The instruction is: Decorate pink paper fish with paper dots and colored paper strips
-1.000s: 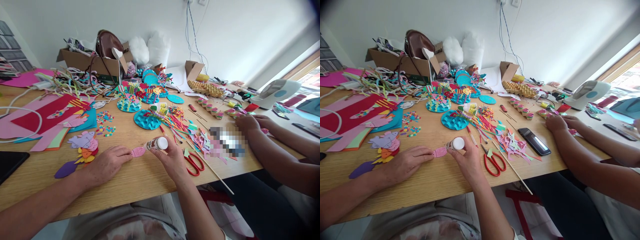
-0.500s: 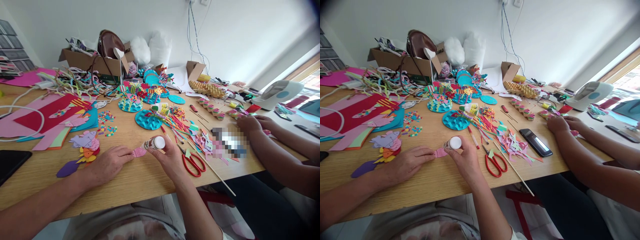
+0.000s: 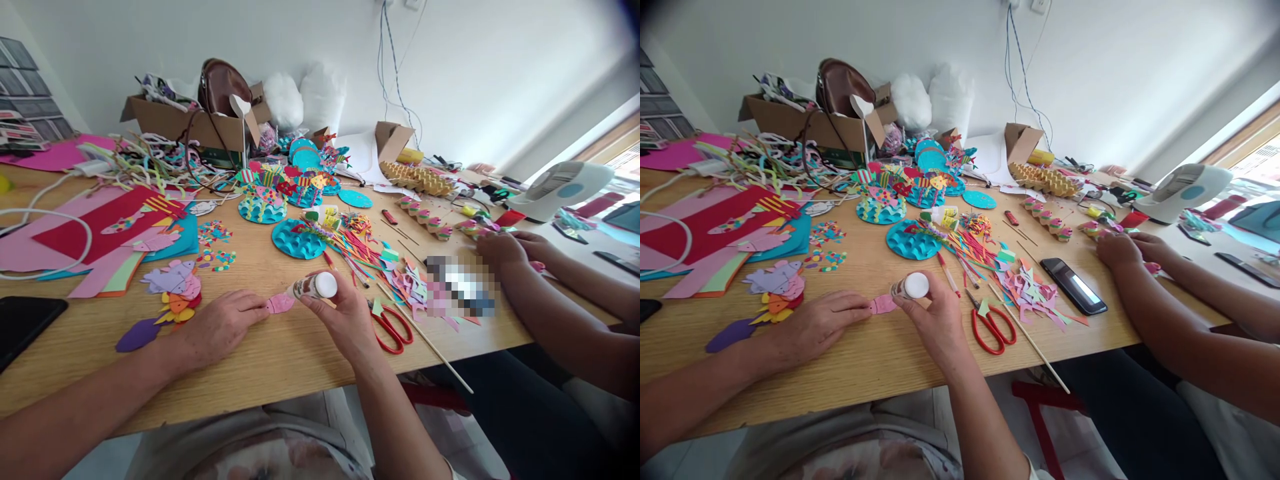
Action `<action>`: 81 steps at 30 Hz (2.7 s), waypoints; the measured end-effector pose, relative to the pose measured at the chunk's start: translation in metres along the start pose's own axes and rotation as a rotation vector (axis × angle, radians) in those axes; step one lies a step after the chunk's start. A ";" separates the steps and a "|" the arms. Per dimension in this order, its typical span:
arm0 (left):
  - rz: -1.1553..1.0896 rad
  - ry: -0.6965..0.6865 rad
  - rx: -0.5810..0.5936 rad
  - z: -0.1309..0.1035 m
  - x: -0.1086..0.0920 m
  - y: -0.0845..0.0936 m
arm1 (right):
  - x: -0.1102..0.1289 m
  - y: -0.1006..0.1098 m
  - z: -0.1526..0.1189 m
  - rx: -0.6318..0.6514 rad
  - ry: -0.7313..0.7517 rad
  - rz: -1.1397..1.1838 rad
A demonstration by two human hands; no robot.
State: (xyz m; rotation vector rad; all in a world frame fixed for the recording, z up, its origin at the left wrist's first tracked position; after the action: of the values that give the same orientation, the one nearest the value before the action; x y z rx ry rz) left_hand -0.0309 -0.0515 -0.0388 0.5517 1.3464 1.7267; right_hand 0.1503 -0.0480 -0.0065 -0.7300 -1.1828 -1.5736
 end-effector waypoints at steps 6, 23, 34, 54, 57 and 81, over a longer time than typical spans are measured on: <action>-0.025 0.008 0.008 -0.001 0.001 -0.002 | -0.004 -0.006 -0.003 0.051 -0.014 0.028; -0.035 0.001 -0.018 0.001 -0.001 0.001 | -0.003 -0.006 0.002 0.018 -0.019 -0.021; 0.016 -0.012 -0.012 -0.003 0.001 -0.001 | -0.002 0.010 -0.005 -0.009 -0.034 -0.087; 0.027 0.001 -0.014 -0.003 0.001 -0.001 | -0.002 0.007 -0.017 0.072 -0.037 -0.071; 0.023 -0.005 -0.016 -0.003 0.001 -0.001 | -0.003 0.007 -0.014 0.041 -0.040 -0.070; -0.053 0.004 -0.018 -0.001 0.000 -0.001 | -0.002 -0.016 -0.002 0.079 0.008 -0.008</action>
State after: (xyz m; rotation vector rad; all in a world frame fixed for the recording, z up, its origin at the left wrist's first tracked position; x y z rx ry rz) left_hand -0.0310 -0.0515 -0.0404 0.4989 1.3353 1.6964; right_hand 0.1358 -0.0486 -0.0140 -0.6678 -1.2368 -1.5260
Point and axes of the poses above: each hand's wrist, its own z-axis towards the middle knuckle, its own y-axis out of the back of the hand, x = y × z, the point moved 4 cm from there along z, towards the middle knuckle, and after that the axes turned 1 degree about -z, right-handed, at the moved point
